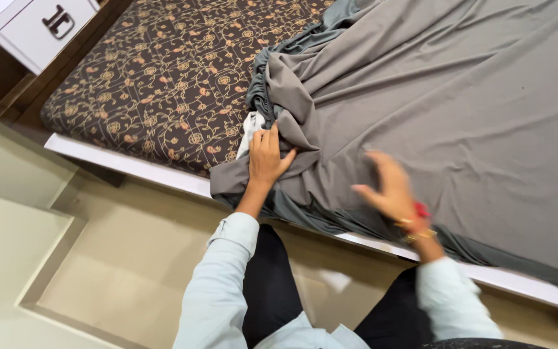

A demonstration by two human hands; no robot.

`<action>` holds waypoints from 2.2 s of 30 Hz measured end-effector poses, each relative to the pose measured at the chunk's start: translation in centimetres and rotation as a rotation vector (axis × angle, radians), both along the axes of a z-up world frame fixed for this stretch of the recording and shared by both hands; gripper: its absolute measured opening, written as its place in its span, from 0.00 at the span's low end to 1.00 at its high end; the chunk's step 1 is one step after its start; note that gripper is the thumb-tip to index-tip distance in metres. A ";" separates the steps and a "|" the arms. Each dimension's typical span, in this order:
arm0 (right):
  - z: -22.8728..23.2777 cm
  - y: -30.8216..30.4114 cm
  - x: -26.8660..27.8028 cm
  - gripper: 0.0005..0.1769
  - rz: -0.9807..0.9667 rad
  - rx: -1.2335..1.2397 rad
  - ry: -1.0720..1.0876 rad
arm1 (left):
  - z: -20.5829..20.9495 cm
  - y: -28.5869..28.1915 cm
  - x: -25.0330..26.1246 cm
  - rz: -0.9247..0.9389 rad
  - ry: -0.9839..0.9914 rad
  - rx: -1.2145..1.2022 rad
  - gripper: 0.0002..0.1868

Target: The person fits a grey sheet onto a mattress by pulling the fabric over the corners and smoothing it across the surface by hand.

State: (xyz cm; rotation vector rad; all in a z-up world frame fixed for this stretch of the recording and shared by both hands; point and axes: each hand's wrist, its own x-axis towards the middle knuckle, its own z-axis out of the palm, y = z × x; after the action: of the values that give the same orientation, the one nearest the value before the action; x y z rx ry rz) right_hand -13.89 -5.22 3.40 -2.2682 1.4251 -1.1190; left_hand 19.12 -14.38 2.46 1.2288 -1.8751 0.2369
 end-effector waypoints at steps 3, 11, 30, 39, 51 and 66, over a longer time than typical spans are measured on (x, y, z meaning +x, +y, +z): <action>1.4 -2.8 8.3 0.55 0.191 0.251 0.005 | -1.0 0.2 -0.2 0.070 -0.082 -0.090 0.37; -6.5 -10.4 12.4 0.64 0.702 0.499 -0.696 | 4.1 2.9 -0.3 -0.143 0.217 0.016 0.35; 0.6 -5.9 14.8 0.51 0.338 0.052 0.135 | 9.8 -12.9 28.1 0.408 -0.127 0.609 0.08; 1.7 -5.3 15.8 0.50 0.262 0.063 0.205 | 5.6 -5.3 22.5 0.147 0.179 0.423 0.35; 1.8 -4.5 15.9 0.47 0.221 0.039 0.184 | 0.8 -9.9 38.5 0.576 -0.048 0.208 0.17; 0.7 -4.6 16.8 0.37 0.173 -0.062 0.284 | -4.5 6.7 20.7 -0.041 1.302 0.700 0.26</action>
State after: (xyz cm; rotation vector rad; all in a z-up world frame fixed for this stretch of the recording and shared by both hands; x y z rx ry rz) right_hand 2.92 -9.78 4.10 -2.6207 1.2695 -0.8265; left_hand 39.85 -7.71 -2.00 1.2545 -0.7852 -1.0852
